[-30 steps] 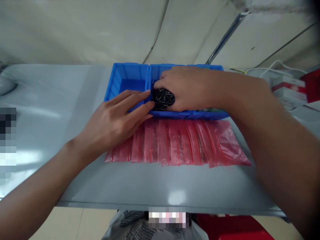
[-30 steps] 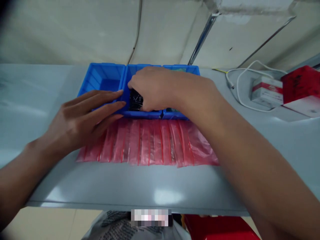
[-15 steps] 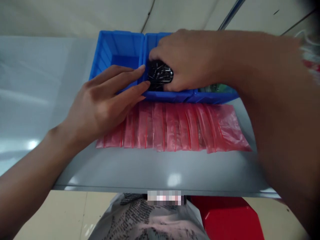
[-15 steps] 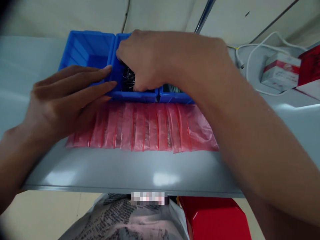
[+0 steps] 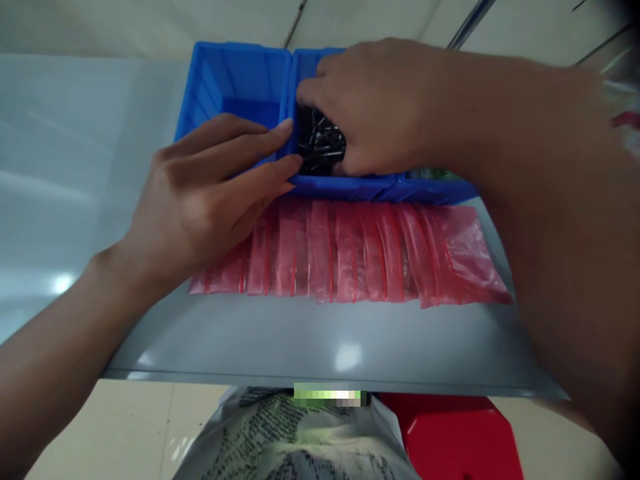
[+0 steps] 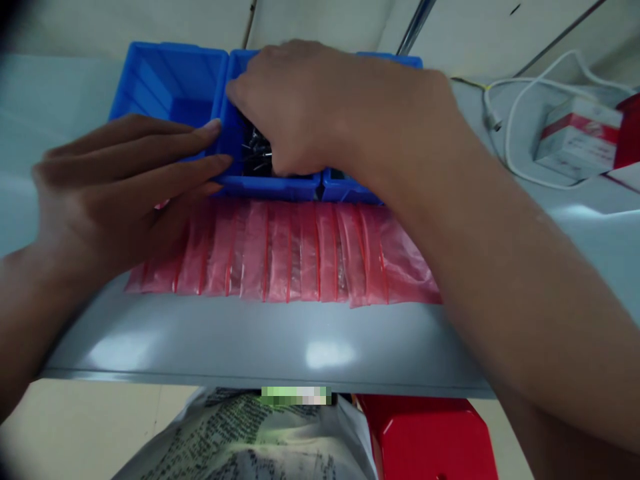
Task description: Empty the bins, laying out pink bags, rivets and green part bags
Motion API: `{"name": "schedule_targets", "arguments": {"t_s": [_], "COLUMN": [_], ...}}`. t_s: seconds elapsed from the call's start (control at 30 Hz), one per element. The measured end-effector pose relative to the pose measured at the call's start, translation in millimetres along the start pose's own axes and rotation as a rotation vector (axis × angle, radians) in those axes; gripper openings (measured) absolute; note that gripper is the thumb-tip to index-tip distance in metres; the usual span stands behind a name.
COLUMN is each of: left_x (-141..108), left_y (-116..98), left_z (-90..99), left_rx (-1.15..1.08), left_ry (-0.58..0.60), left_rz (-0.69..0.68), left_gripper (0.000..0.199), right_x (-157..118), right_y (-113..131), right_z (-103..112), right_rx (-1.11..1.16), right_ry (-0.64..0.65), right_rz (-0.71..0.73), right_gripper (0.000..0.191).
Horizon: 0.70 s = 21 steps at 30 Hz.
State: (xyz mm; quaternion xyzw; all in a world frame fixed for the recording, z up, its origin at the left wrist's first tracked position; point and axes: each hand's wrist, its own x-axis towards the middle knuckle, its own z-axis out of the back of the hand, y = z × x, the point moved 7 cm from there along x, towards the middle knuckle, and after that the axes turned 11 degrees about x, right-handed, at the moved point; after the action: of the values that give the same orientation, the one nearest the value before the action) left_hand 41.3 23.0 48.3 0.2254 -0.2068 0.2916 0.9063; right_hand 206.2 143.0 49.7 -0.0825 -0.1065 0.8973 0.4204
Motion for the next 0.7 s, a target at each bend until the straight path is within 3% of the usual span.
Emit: {"name": "schedule_targets", "arguments": {"t_s": [0.13,0.23,0.4,0.7], "left_x": [1.3,1.5,1.7,1.9], "left_y": [-0.1,-0.6,0.4,-1.8], "left_z": [0.4,0.8,-1.8,-0.4], "left_rx": [-0.028,-0.039,-0.05,-0.01], "left_ry": [0.008,0.006,0.039,0.055], "left_rz": [0.05,0.066,0.093,0.053], "left_gripper": [0.034,0.032,0.033,0.036], "right_x": [-3.5,-3.6,-3.5,-8.9], "right_y": [20.0,21.3,20.0,3.7], "right_z": [9.3,8.1,10.1,26.0], "right_rx": [0.164,0.242,0.328,0.419], "right_ry": [0.015,0.009,0.004,-0.049], "right_rz": [0.119,0.111,0.105,0.096], "right_gripper": [0.041,0.037,0.045,0.026]}}
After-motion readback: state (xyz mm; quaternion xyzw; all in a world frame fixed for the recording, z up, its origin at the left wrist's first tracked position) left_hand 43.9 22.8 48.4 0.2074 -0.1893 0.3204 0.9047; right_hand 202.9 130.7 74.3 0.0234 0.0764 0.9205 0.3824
